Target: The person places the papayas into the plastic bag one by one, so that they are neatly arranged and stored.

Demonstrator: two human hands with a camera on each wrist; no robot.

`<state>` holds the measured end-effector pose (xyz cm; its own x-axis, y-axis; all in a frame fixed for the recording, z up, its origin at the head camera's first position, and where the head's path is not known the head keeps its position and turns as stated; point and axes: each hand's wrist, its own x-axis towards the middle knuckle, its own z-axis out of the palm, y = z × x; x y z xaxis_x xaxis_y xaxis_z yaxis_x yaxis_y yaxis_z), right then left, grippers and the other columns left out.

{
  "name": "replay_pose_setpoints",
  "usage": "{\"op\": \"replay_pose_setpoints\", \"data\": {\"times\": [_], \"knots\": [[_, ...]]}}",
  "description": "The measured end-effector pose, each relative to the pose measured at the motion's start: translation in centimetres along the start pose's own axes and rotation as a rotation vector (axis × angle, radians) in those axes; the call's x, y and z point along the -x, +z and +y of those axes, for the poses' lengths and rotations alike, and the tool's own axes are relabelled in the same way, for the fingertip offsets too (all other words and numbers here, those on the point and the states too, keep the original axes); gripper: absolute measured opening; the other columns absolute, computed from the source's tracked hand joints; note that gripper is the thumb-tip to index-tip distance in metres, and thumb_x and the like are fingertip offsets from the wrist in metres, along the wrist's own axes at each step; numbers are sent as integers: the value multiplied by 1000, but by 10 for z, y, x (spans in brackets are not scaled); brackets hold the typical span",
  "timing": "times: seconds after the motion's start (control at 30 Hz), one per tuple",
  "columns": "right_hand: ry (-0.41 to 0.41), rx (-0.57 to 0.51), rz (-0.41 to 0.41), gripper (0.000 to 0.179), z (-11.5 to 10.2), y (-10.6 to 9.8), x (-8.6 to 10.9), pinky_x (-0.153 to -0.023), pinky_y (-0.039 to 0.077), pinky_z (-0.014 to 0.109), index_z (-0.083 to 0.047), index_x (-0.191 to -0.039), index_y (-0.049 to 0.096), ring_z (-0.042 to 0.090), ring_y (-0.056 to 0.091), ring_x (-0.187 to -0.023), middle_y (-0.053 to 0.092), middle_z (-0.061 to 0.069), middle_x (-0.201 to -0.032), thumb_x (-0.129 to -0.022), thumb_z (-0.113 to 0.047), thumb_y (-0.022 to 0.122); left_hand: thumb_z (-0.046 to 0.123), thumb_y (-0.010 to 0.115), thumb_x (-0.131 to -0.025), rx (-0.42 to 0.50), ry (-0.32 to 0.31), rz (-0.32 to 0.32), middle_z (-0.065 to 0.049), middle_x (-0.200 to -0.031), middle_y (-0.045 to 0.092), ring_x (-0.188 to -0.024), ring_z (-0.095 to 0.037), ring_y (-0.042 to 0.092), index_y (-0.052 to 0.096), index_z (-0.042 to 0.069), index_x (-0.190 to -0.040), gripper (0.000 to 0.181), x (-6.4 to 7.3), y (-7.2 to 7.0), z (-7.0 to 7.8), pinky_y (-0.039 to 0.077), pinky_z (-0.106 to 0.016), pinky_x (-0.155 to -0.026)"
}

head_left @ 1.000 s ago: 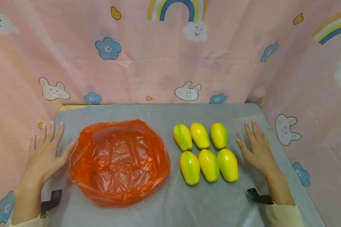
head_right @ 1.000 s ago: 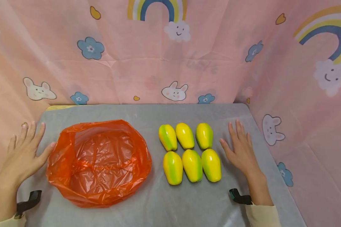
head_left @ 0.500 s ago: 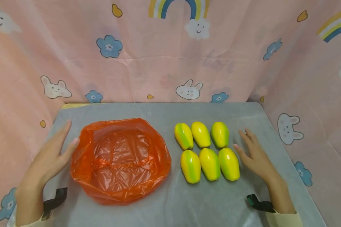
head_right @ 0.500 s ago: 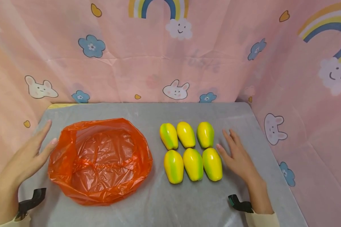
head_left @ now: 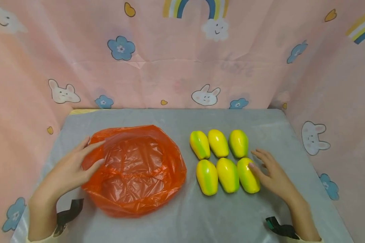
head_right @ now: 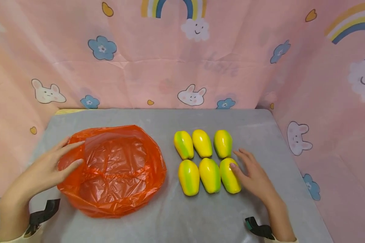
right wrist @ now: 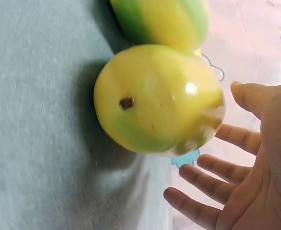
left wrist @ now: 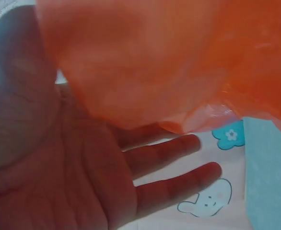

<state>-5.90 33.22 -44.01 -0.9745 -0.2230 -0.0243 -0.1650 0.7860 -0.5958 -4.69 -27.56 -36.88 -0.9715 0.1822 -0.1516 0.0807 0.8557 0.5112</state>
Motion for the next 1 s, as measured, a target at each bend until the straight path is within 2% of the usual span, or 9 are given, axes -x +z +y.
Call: {"op": "replay_pose_setpoints", "data": {"times": [0.1, 0.2, 0.3, 0.37, 0.5, 0.57, 0.73, 0.87, 1.0], "knots": [[-24, 16, 22, 55, -1, 2, 4, -100, 54, 64, -4, -154, 50, 45, 55, -135, 45, 26, -159, -106, -29, 62, 46, 66, -102, 9, 7, -22, -30, -173, 23, -150, -61, 33, 42, 14, -163, 73, -5, 0, 2, 36, -83, -107], [-38, 21, 33, 53, -3, 5, 6, -96, 61, 45, -6, -152, 52, 42, 58, -132, 52, 22, -155, -106, -28, 64, 44, 66, -102, 13, 16, -27, -29, -171, 29, -150, -58, 35, 41, 11, -163, 73, -5, 0, 1, 36, -82, -110], [-29, 21, 25, 54, -5, 7, 7, -93, 59, 27, -7, -152, 52, 39, 60, -130, 56, 19, -151, -105, -29, 65, 42, 66, -102, 11, 14, -35, -30, -170, 30, -150, -58, 35, 40, 10, -163, 73, -6, 2, -1, 35, -81, -111], [-13, 24, 19, 56, -7, 8, 8, -93, 61, 29, -6, -153, 52, 39, 60, -130, 56, 20, -151, -105, -31, 66, 42, 66, -102, 12, 4, -50, -31, -171, 26, -149, -59, 35, 39, 11, -163, 74, -7, 4, -3, 36, -82, -110], [19, 18, 5, 63, -11, 8, 10, -94, 62, 51, -4, -154, 49, 41, 60, -129, 55, 22, -151, -103, -35, 68, 41, 68, -101, 15, -11, -81, -31, -174, 17, -150, -60, 32, 38, 11, -164, 76, -9, 6, -6, 37, -82, -108], [31, 12, 0, 66, -12, 9, 10, -95, 60, 56, -3, -155, 47, 42, 60, -128, 54, 23, -152, -102, -36, 69, 39, 69, -101, 19, -15, -87, -31, -174, 17, -150, -61, 31, 38, 10, -163, 76, -9, 6, -7, 36, -82, -109], [60, 29, -16, 70, -14, 10, 12, -98, 58, 60, -4, -157, 46, 43, 60, -127, 52, 24, -154, -101, -40, 70, 28, 71, -99, 17, -14, -82, -36, -167, 30, -148, -60, 34, 40, 6, -162, 73, -8, 7, -10, 34, -81, -112], [70, 50, -32, 74, -15, 10, 13, -98, 58, 64, -6, -158, 45, 48, 59, -127, 51, 26, -155, -99, -42, 72, 17, 71, -97, 10, 9, -73, -35, -161, 39, -143, -59, 41, 41, 4, -160, 71, -9, 8, -10, 38, -79, -111], [58, 54, -47, 76, -16, 9, 14, -87, 64, 48, -7, -159, 44, 52, 61, -126, 51, 27, -155, -98, -39, 75, 4, 69, -93, 22, 37, -71, -34, -158, 44, -138, -56, 47, 42, 3, -159, 71, -9, 8, -10, 43, -77, -108]]}}
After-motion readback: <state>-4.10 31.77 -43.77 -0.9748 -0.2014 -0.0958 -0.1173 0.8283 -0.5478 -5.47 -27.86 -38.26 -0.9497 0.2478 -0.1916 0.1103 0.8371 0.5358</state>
